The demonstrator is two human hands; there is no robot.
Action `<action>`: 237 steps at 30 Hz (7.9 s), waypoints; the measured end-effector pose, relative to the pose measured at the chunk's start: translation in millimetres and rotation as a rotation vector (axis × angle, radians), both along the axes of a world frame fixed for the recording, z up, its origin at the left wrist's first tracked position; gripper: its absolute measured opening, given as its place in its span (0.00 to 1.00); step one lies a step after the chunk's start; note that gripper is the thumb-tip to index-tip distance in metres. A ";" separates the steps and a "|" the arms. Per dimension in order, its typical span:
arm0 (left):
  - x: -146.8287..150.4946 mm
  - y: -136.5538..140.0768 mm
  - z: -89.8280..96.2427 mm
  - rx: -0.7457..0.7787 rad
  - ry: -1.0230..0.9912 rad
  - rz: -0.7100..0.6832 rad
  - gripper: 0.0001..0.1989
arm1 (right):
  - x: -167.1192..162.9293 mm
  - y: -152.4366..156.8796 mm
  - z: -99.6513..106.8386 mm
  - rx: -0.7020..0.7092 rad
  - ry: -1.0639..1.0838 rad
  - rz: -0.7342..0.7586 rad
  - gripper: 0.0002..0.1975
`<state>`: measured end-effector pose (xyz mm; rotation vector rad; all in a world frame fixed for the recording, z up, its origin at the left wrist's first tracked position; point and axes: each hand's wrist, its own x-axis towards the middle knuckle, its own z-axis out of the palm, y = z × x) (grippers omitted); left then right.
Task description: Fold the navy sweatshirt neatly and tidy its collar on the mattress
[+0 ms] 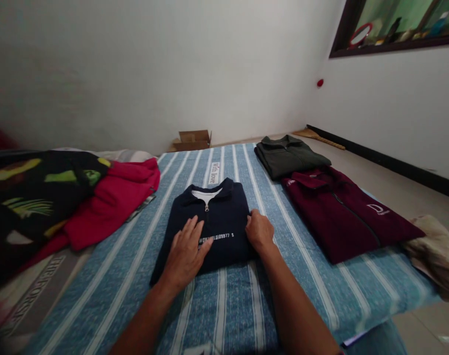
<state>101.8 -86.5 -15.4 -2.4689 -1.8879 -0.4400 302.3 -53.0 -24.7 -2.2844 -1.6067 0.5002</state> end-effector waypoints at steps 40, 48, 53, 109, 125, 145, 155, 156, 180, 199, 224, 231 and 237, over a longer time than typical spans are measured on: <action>39.6 -17.7 -5.0 0.043 -0.095 -0.300 0.17 | -1.3 -92.6 -32.2 0.746 0.239 0.415 0.07; 39.9 -18.1 -6.2 0.043 -0.087 -0.297 0.17 | -9.5 -92.1 -29.5 0.784 0.060 0.438 0.11; 39.7 -18.1 -6.6 0.066 -0.091 -0.296 0.17 | -14.3 -88.5 -23.2 0.714 0.095 0.432 0.16; 40.4 -18.3 -10.9 0.092 -0.098 -0.289 0.17 | 3.8 -110.3 24.9 0.133 0.060 0.433 0.10; 40.1 -17.4 -10.1 0.087 -0.123 -0.286 0.17 | 43.2 -146.1 56.4 -0.382 0.286 0.902 0.12; 40.4 -18.1 -10.1 0.096 -0.125 -0.286 0.17 | 9.8 -32.1 20.6 0.046 -0.202 0.446 0.12; 40.8 -17.7 -10.1 0.087 -0.130 -0.282 0.16 | -2.8 -21.0 25.4 -0.023 -0.453 0.560 0.12; 40.8 -17.7 -10.1 0.087 -0.131 -0.281 0.16 | -0.9 -20.2 24.3 -0.010 -0.432 0.564 0.12; 39.9 -17.9 -10.8 0.099 -0.139 -0.282 0.16 | 54.4 -124.8 38.2 -0.438 0.627 1.123 0.18; 39.7 -20.1 -9.5 0.075 -0.151 -0.282 0.17 | 42.2 -117.4 37.9 -0.460 0.647 1.138 0.15; 15.8 -15.0 -12.9 0.329 -0.339 -0.068 0.16 | 5.4 -56.4 -25.1 0.616 0.016 0.624 0.15; 4.7 -11.1 -12.1 0.178 -0.105 0.086 0.18 | 6.6 -61.0 -27.4 0.663 -0.080 0.612 0.16; 12.8 -15.5 -2.8 0.174 -0.058 0.072 0.18 | 5.5 -57.3 -23.7 0.623 -0.046 0.596 0.14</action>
